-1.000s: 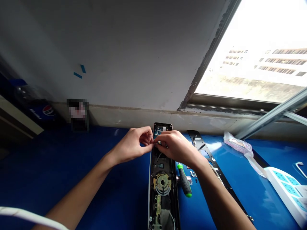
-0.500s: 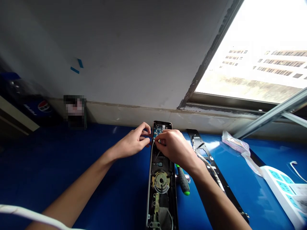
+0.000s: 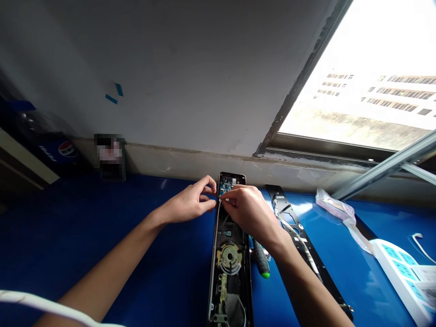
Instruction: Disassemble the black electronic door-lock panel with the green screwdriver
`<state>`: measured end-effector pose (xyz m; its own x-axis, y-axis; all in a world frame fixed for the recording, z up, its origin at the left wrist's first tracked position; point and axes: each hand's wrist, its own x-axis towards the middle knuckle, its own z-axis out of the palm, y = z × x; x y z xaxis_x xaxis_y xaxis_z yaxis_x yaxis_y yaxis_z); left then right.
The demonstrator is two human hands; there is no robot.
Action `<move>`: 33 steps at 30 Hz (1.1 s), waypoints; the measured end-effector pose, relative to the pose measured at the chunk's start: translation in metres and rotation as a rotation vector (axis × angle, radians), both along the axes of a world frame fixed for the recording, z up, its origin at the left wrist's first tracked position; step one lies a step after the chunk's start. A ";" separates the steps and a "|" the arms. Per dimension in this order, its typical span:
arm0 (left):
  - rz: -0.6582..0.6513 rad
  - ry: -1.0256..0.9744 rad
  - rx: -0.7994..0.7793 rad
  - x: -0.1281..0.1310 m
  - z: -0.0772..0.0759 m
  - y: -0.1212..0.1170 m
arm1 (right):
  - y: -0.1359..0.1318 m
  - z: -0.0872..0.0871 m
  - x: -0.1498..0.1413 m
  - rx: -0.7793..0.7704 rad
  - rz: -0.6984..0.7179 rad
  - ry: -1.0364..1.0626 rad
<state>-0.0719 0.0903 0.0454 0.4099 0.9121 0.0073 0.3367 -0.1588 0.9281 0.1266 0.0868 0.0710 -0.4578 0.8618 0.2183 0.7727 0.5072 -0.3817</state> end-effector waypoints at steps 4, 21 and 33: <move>-0.017 -0.013 -0.007 -0.002 -0.001 0.001 | 0.000 0.000 -0.001 0.004 0.005 0.004; -0.032 -0.043 -0.041 -0.006 -0.004 0.003 | -0.003 -0.006 -0.004 0.015 -0.064 0.007; -0.052 -0.069 -0.050 -0.008 -0.009 0.006 | -0.008 0.000 -0.006 0.005 -0.053 -0.030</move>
